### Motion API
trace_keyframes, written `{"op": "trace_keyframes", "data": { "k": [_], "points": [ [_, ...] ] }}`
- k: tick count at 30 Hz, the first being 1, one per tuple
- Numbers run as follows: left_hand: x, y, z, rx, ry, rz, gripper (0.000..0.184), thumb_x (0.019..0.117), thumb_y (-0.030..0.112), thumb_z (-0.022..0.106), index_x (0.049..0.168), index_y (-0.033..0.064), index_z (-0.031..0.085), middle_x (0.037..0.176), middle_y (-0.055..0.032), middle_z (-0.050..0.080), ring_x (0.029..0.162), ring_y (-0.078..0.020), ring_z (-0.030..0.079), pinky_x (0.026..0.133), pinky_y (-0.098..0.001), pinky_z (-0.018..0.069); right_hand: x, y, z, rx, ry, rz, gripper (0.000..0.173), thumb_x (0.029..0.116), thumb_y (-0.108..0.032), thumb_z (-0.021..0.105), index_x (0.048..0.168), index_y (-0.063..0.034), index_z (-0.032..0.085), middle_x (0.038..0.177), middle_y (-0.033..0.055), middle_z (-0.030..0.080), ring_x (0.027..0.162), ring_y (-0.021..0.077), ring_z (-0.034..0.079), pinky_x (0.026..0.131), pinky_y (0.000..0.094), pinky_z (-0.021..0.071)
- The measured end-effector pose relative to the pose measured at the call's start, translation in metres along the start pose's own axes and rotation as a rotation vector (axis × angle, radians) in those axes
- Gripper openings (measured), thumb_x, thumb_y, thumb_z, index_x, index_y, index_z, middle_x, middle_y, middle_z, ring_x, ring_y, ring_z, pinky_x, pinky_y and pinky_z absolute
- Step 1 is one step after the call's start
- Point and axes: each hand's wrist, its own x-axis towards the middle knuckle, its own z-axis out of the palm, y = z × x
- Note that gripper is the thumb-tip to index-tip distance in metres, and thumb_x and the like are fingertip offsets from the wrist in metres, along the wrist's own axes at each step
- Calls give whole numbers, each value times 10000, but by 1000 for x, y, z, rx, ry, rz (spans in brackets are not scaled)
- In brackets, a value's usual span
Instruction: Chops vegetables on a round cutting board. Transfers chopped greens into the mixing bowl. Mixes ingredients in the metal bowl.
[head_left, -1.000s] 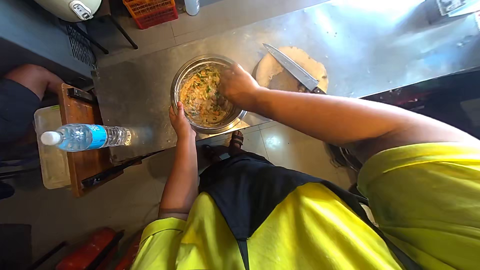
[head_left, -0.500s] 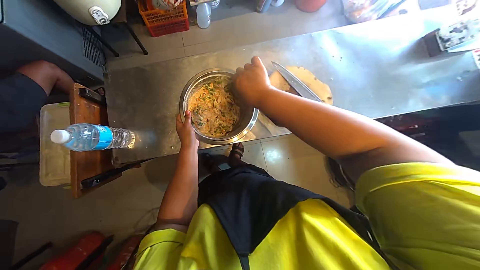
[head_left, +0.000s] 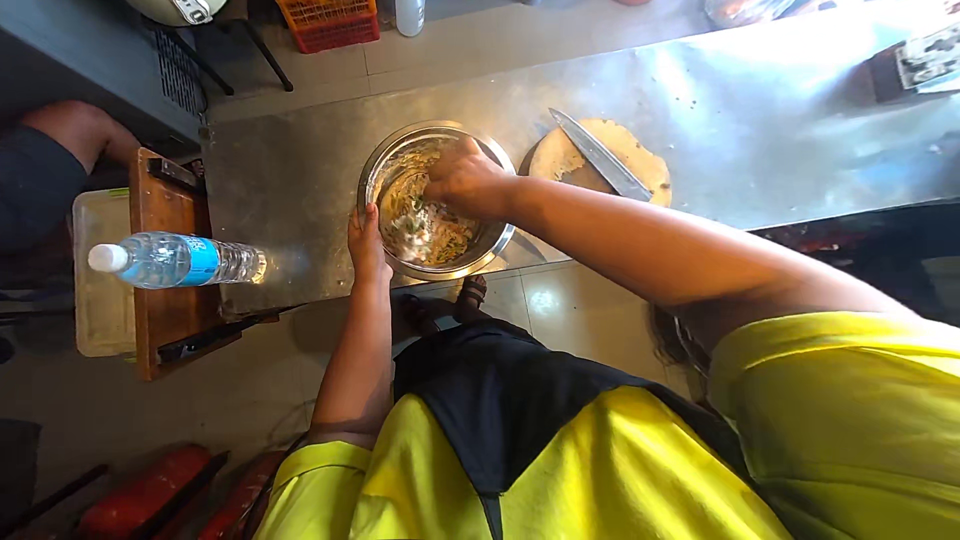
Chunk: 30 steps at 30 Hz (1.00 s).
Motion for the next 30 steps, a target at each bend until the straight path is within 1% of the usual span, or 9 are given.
{"op": "trace_keyframes", "data": {
  "k": [3,6,11,13,16,19,23,26,30],
  "points": [
    [-2,1,1,-28,20,0,583,1024,270,641,1526,78,415,1443,-128,563,1276,-226,595,1058,-446,525,-22,3,-13,-77,-41,-96,227,958,-69,645,1104,-188,772,1049,134,672,1076,358,621,991,600,406],
    [-3,1,1,-17,38,-8,624,1011,257,663,1547,86,394,1497,-125,517,1326,-228,556,1084,-453,501,-40,16,-32,-164,-85,-68,282,940,-10,629,1110,-183,773,1087,142,674,1105,367,611,1002,597,398],
    [-6,0,1,-10,55,-18,635,1004,250,674,1548,93,387,1496,-123,516,1324,-220,555,1082,-445,501,-50,25,-50,-312,-72,229,237,961,9,581,1085,-106,747,986,190,650,1017,399,613,923,581,413],
    [-5,-1,2,-7,57,-3,605,1003,241,674,1525,83,411,1464,-128,539,1293,-223,576,1062,-449,517,-41,20,-40,-330,-91,356,213,961,-2,587,1108,-67,727,1010,213,655,1025,410,617,902,572,426],
    [-7,1,5,25,59,0,608,1012,265,660,1528,75,402,1469,-134,530,1298,-219,568,1066,-442,510,-20,-1,-8,-269,-66,415,199,918,-28,633,1105,20,682,1082,250,668,1052,438,622,923,607,435],
    [-10,1,7,38,72,12,572,1032,284,627,1516,67,412,1443,-145,547,1275,-222,583,1054,-437,518,-4,-28,15,-148,-45,445,243,897,-73,668,1122,16,688,1106,222,688,1105,414,624,1001,607,408],
    [-14,2,9,46,87,12,534,1042,313,606,1493,74,450,1439,-122,548,1271,-200,567,1059,-422,490,-15,-40,5,-118,-98,275,223,901,-64,676,1119,-54,722,1094,156,698,1071,366,632,1004,583,406],
    [-15,2,7,49,103,-30,574,1030,358,620,1507,95,439,1477,-116,522,1326,-200,533,1092,-448,470,-28,-26,-29,-185,-85,197,236,893,-21,654,1108,-82,729,1074,168,698,1053,388,645,983,621,416],
    [-9,-2,3,53,105,-46,614,999,427,652,1506,125,482,1452,-114,565,1323,-213,558,1094,-467,486,-12,-28,-62,-302,-81,93,243,944,24,599,1110,-88,738,1096,200,656,1005,399,636,938,597,436]
  ]
}}
